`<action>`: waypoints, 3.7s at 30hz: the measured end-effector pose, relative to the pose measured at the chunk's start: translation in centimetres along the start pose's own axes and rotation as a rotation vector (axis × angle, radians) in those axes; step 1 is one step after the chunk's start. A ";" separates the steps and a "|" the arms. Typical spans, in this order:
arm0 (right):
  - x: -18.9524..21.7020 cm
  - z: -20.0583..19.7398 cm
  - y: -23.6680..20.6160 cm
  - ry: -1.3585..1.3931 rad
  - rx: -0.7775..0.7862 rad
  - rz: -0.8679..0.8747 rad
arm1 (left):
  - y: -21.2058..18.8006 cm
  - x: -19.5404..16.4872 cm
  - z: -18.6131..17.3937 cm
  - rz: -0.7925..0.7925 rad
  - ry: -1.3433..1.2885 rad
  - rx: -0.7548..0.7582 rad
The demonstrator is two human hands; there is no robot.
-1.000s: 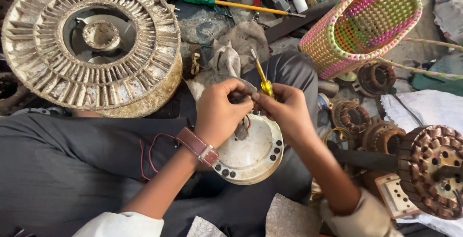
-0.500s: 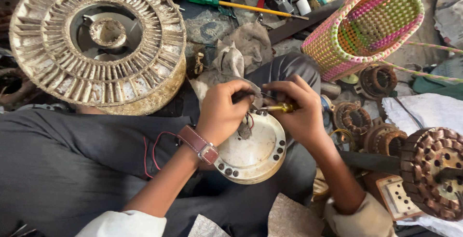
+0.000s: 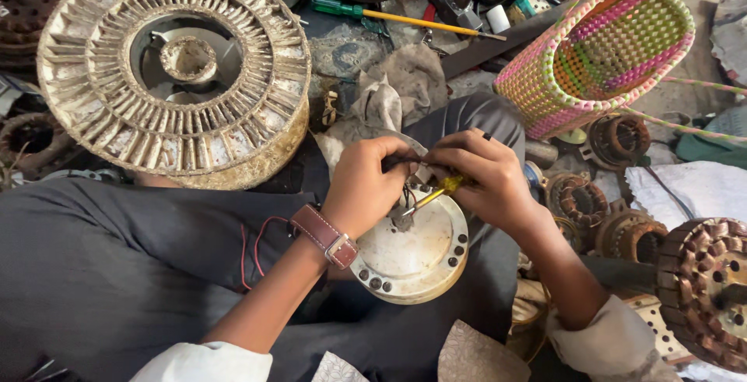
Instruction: The person sits on the floor of a cluttered repair workshop and works on a ceiling fan motor assembly resting on their lap. They use a screwdriver to unscrew and adjust parts, handle the copper winding and wiring, reposition the motor housing, and manipulate small components on the fan base.
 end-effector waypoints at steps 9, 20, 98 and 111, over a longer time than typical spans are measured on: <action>-0.5 1.4 0.1 -0.008 -0.024 0.030 | -0.2 -0.1 -0.7 0.114 -0.044 -0.011; -2.0 4.1 -2.3 0.819 -0.108 1.069 | -1.5 -0.9 -1.8 0.206 0.072 -0.132; 2.8 3.4 -1.4 -0.202 -0.162 -0.025 | -0.8 0.1 -2.3 0.097 0.032 0.041; 2.1 4.6 -1.6 -0.039 -0.184 0.160 | -2.1 -0.5 -1.9 0.233 0.112 -0.121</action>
Point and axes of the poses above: each hand's wrist, its own y-axis towards the middle knuckle, its own z-axis out of the palm, x = y × z, the point moved 3 cm from there along y, towards the middle knuckle, and after that the axes turned 2 degrees about x, right-handed, at the moved point
